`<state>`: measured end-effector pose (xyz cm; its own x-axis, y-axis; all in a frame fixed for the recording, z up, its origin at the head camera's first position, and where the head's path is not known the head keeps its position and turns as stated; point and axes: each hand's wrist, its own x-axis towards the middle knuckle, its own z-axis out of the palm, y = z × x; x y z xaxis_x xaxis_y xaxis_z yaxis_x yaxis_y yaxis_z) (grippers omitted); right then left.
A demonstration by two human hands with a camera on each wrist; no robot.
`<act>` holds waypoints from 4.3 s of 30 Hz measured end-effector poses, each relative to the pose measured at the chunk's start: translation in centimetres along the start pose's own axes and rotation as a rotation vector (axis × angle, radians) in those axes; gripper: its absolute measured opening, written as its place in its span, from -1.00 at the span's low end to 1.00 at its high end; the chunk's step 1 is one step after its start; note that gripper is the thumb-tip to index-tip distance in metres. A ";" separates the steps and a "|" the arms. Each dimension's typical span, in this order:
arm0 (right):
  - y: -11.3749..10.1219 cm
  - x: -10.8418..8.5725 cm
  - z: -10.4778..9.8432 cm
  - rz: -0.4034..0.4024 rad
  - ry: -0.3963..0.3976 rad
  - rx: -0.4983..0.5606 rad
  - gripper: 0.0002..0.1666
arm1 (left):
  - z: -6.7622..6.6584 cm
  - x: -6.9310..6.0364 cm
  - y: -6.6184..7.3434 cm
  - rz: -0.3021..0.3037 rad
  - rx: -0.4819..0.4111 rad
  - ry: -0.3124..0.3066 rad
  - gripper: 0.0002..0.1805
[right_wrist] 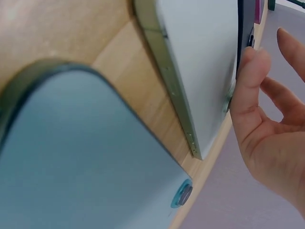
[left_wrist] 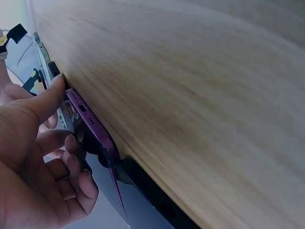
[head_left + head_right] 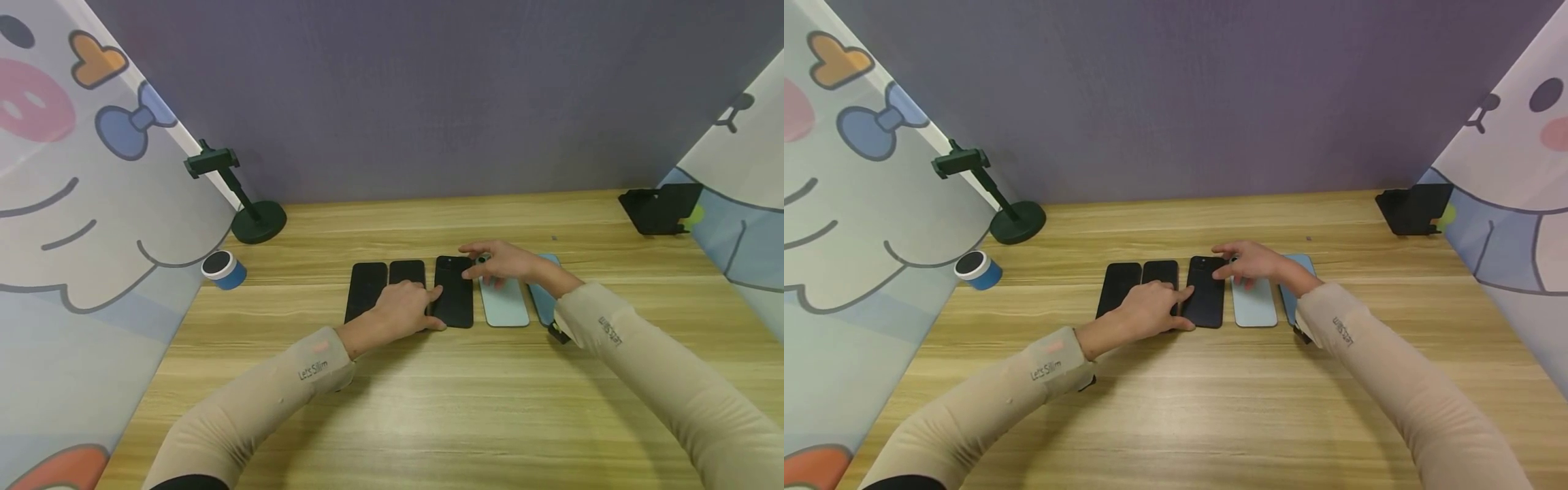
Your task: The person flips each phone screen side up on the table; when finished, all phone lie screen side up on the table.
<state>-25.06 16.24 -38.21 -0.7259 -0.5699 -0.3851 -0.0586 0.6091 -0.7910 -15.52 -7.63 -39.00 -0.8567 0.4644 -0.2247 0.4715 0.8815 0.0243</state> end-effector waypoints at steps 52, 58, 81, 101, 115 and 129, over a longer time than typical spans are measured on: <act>1.4 1.8 -1.5 0.004 -0.045 0.152 -0.31 | 0.0 -0.1 -0.3 -0.018 -0.058 -0.015 -0.11; 1.1 1.8 -1.7 -0.001 -0.049 0.129 -0.34 | -0.1 -0.1 -0.3 -0.017 -0.062 -0.021 -0.11; 1.0 2.0 -0.8 -0.020 -0.017 0.156 -0.21 | 0.0 -0.3 -0.4 0.006 -0.139 0.000 -0.12; 0.3 1.4 -0.4 -0.012 0.002 0.156 -0.23 | 0.7 0.0 1.0 0.030 -0.133 0.142 -0.05; -0.1 1.3 -0.4 0.004 0.005 0.160 -0.25 | 0.7 0.4 3.1 0.088 -0.159 0.172 -0.04; -0.3 1.0 -0.5 -0.014 -0.003 0.170 -0.19 | 0.9 0.0 2.2 0.158 -0.263 0.196 -0.17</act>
<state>-26.11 15.74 -38.08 -0.7235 -0.5796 -0.3749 0.0483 0.4993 -0.8651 -14.28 -5.73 -39.84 -0.8134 0.5817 -0.0073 0.5533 0.7775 0.2988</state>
